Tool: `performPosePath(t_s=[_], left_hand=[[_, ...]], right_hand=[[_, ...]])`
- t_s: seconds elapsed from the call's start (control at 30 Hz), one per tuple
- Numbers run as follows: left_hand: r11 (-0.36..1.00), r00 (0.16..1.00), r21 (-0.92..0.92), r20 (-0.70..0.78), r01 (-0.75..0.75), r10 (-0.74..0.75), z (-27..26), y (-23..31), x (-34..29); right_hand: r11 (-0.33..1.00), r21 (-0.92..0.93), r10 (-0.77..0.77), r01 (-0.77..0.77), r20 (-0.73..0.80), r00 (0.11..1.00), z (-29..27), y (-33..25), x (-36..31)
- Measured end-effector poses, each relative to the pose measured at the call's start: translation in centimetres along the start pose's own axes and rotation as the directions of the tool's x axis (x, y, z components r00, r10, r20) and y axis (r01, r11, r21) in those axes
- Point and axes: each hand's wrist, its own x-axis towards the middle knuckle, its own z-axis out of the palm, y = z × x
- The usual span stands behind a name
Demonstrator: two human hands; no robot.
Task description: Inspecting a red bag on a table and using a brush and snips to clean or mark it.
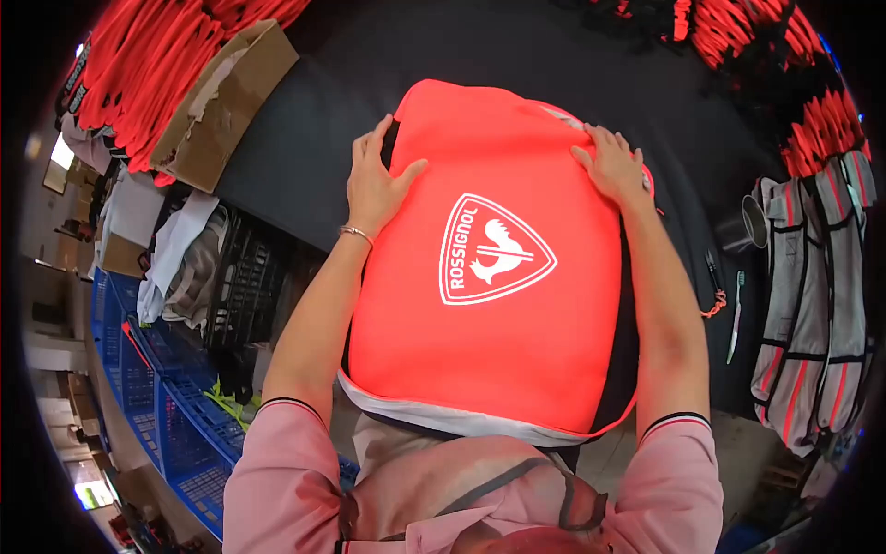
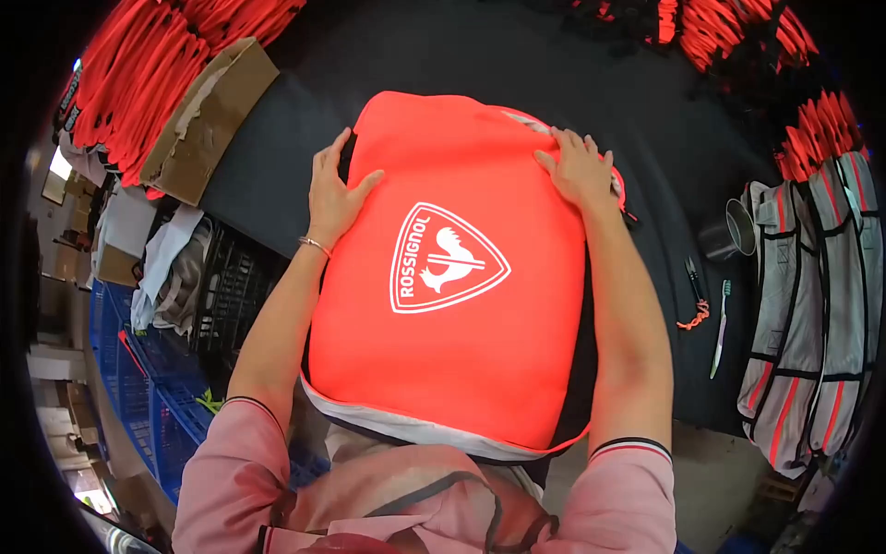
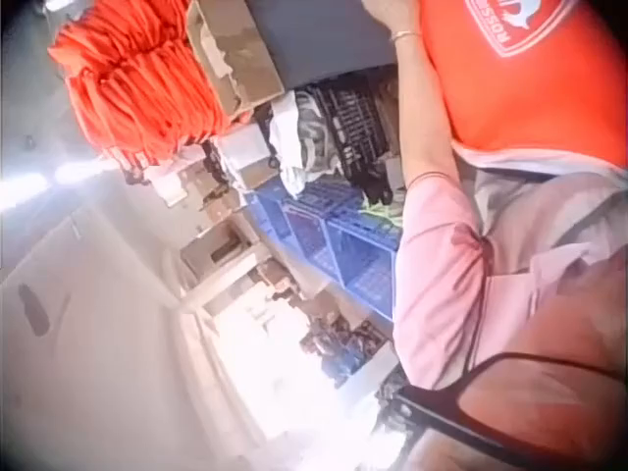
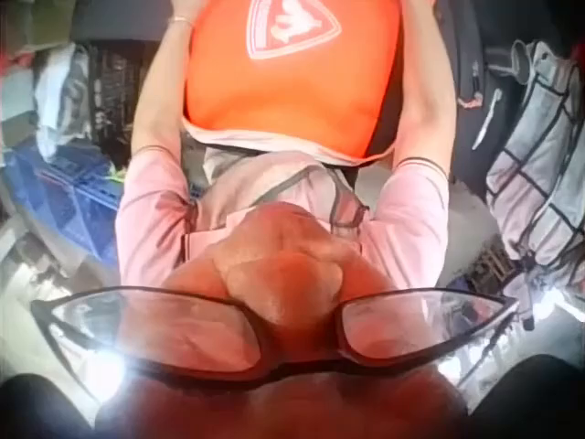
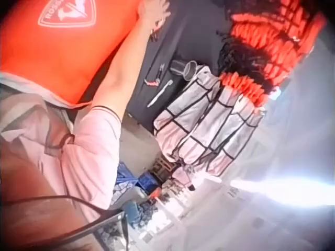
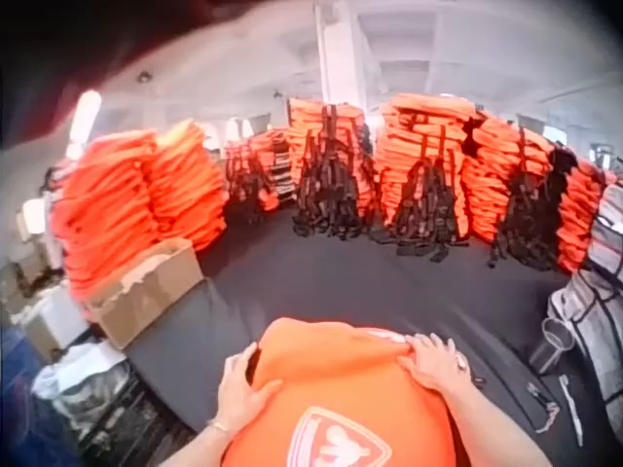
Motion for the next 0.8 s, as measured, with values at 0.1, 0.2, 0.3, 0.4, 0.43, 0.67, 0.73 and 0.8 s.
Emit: performPosePath(t_s=[0.1, 0.2, 0.3, 0.4, 0.43, 0.67, 0.73, 0.8], left_hand=[[0.996, 0.996, -0.043, -0.035, 0.079, -0.080, -0.2, 0.3, 1.4], [0.993, 0.994, -0.101, -0.083, 0.057, -0.066, 0.2, 0.3, 0.0], [0.990, 0.990, -0.136, -0.138, -0.028, 0.009, -0.2, 0.4, -0.9], [0.983, 0.988, -0.180, -0.141, 0.028, -0.054, -0.5, 0.4, -1.0], [0.978, 0.988, -0.203, -0.134, 0.054, -0.082, -0.1, 0.6, -1.5], [0.948, 0.980, -0.309, 0.157, -0.072, 0.125, -0.6, -1.3, 0.8], [0.973, 0.984, -0.218, 0.139, -0.078, 0.110, -0.1, -2.8, -0.5], [0.873, 0.968, -0.447, 0.056, -0.196, 0.246, 3.1, -7.8, 1.3]], right_hand=[[0.978, -0.209, 0.021, -0.003, 0.083, 0.996, -3.7, -3.7, 2.8], [0.917, 0.192, -0.321, 0.350, -0.166, 0.932, -3.2, -6.9, 4.1], [0.890, 0.396, -0.281, 0.226, 0.086, 0.956, -2.4, -10.9, 4.7], [0.851, 0.476, -0.261, 0.221, 0.017, 0.965, -3.1, -11.6, 4.1], [0.880, 0.422, -0.258, 0.219, 0.035, 0.966, -5.8, -11.8, 3.4], [0.955, 0.078, -0.224, 0.286, -0.441, 0.869, -4.3, -7.7, 5.3], [0.975, 0.073, -0.188, 0.210, -0.238, 0.953, -0.9, -6.3, 4.4], [0.985, -0.058, -0.171, 0.165, -0.143, 0.975, -0.6, -7.4, 3.4]])
